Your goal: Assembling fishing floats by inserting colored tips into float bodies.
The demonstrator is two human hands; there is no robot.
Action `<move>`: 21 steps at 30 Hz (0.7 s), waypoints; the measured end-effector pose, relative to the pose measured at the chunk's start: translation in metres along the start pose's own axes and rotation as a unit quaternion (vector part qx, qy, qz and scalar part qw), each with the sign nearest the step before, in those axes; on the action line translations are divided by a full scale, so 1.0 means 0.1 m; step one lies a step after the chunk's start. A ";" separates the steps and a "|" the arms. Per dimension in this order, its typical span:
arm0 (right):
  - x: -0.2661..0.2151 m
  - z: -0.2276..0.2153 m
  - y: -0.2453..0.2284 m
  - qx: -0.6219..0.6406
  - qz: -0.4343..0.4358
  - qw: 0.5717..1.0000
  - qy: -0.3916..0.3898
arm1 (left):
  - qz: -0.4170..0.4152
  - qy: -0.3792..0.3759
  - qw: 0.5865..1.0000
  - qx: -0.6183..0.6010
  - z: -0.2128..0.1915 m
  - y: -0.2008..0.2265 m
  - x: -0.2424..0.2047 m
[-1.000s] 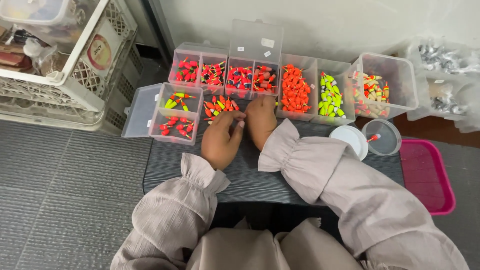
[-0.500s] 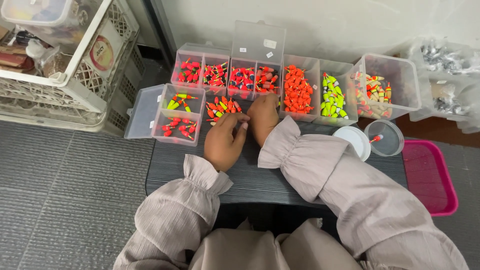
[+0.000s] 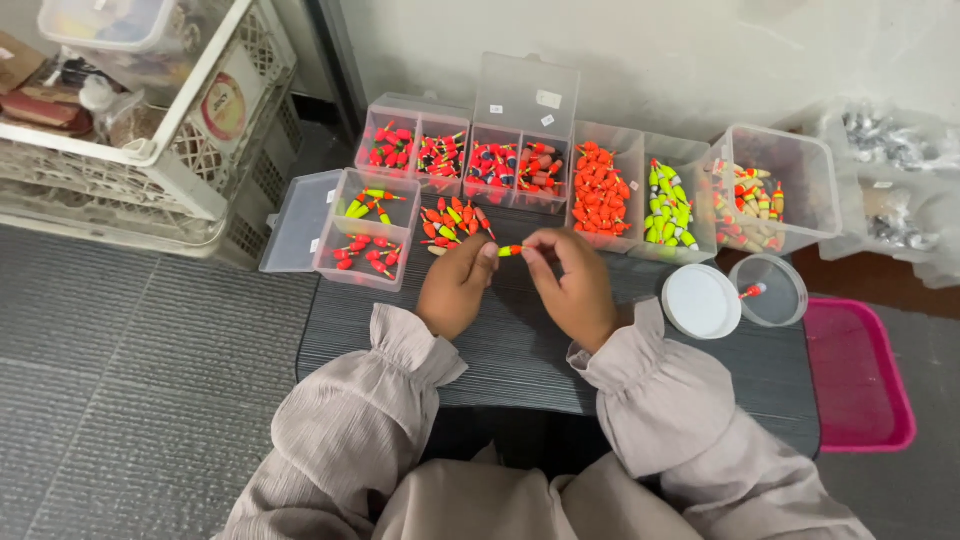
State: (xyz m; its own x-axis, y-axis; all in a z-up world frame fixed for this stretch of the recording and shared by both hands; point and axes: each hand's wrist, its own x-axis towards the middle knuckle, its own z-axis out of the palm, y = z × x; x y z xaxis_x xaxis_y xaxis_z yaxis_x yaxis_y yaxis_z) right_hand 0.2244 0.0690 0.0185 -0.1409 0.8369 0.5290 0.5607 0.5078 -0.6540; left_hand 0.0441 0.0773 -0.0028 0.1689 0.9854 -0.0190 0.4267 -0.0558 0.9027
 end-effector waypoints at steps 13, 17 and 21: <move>-0.11 0.17 0.30 0.025 0.012 0.997 -0.078 | 0.022 0.050 0.997 -0.054 0.03 -0.09 0.04; -0.11 0.18 0.27 0.031 0.001 0.996 -0.084 | -0.018 0.046 0.998 -0.048 0.05 -0.19 0.10; -0.12 0.19 0.29 0.041 0.020 0.996 -0.077 | -0.018 0.030 0.999 -0.041 0.02 -0.13 0.10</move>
State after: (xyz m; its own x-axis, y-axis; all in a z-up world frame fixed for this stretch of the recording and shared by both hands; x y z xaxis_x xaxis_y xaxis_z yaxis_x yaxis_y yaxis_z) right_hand 0.2272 0.0781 -0.0170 -0.2470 0.8753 0.4157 0.5001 0.4826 -0.7190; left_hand 0.0426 0.0880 -0.0155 0.1000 0.9946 -0.0275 0.3562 -0.0100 0.9344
